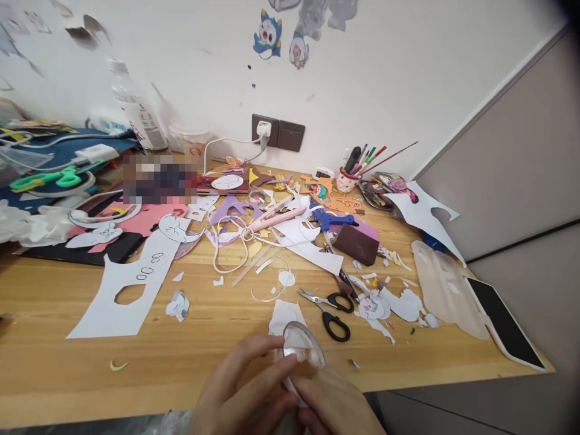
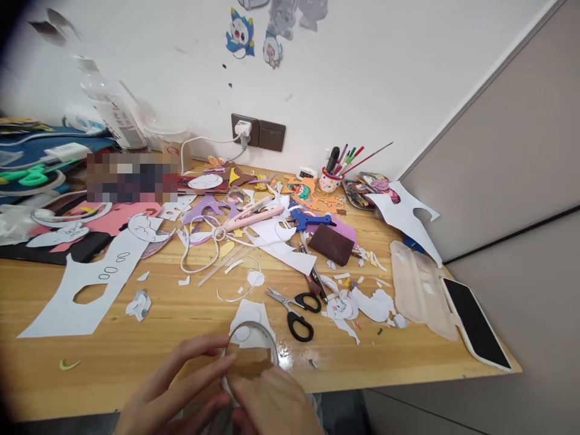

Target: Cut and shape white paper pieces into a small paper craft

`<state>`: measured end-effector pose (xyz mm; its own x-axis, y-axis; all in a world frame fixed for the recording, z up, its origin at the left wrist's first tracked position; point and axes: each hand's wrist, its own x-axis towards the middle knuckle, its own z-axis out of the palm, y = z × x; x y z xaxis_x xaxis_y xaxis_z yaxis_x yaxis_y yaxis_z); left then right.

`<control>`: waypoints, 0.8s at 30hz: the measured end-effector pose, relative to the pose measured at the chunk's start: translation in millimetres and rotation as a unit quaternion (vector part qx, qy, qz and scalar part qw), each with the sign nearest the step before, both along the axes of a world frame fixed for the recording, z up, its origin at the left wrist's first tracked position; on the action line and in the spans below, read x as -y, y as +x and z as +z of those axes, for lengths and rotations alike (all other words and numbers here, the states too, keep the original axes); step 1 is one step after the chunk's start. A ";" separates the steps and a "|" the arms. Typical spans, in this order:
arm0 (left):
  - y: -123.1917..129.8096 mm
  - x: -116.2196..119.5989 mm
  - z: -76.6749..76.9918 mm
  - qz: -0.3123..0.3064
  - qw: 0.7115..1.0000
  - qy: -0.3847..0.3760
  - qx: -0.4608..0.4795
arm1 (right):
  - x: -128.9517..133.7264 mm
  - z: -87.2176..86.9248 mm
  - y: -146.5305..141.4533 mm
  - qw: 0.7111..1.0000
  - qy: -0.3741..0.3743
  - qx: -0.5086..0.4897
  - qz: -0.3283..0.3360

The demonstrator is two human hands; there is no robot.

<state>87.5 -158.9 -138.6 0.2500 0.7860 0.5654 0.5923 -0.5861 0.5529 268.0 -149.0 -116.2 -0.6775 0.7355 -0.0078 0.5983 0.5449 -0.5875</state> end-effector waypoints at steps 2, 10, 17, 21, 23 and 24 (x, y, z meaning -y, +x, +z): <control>4.0 0.2 -1.7 0.005 1.000 0.001 0.031 | -3.6 13.0 0.5 0.999 0.029 -0.027 -0.020; 9.2 9.7 -0.2 0.022 0.995 0.017 0.099 | -0.8 -4.4 6.1 0.979 0.073 -0.112 -0.156; 15.6 -16.7 -10.7 0.210 0.968 -0.116 0.075 | -39.4 23.6 9.8 0.963 0.183 -0.095 -0.171; 22.0 -26.4 -18.0 0.198 0.965 -0.151 -0.087 | -49.1 27.5 19.5 0.958 0.186 -0.080 -0.202; 24.3 -27.7 -18.1 0.186 0.965 -0.163 -0.088 | -50.3 28.9 23.8 0.962 0.176 -0.071 -0.198; 24.8 -27.9 -17.6 0.181 0.966 -0.173 -0.070 | -50.3 30.1 25.3 0.963 0.172 -0.068 -0.197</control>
<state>112.3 -131.0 -156.3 -0.0216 0.9720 0.2342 0.8068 -0.1214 0.5782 293.3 -98.7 -86.1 -0.3236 0.8789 0.3505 0.7288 0.4678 -0.4999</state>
